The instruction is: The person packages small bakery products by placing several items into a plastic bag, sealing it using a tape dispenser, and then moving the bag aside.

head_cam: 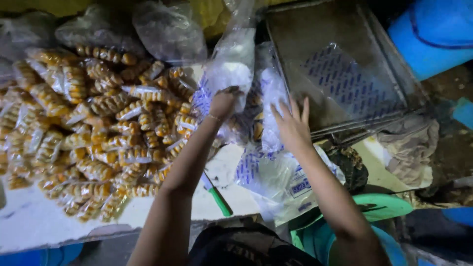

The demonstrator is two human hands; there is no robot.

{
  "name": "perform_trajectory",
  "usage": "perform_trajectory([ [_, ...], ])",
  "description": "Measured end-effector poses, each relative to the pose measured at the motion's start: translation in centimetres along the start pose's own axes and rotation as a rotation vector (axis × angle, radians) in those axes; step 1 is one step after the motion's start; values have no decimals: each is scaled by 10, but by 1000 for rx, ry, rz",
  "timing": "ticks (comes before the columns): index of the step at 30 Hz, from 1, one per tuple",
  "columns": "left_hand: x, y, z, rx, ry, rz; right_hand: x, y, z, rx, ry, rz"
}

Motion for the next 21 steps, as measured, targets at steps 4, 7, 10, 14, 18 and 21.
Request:
perform_trajectory([
  [4, 98, 44, -195, 270, -52, 210, 23, -42, 27, 186, 157, -25],
  [7, 97, 72, -116, -172, 1346, 28, 20, -34, -19, 279, -356, 119],
  [10, 101, 136, -164, 161, 1016, -32, -23, 13, -65, 621, -617, 3],
  [14, 88, 230, -121, -50, 1873, -473, -86, 52, -70, 777, -1016, -87],
  [18, 82, 295, -81, 12, 2157, -703, -143, 23, 78, 408, -1252, -116],
  [21, 45, 327, -10, 59, 1320, -774, -130, 4, 67, 492, -1505, 135],
])
Point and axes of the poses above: each hand's wrist, its own y-axis away from the middle knuckle, its own z-axis out of the palm, x = y × z, the point moved 8 cm from there along -y, towards the middle knuckle, and after that the axes turned 6 degrees about -z, right-handed, at the moved point
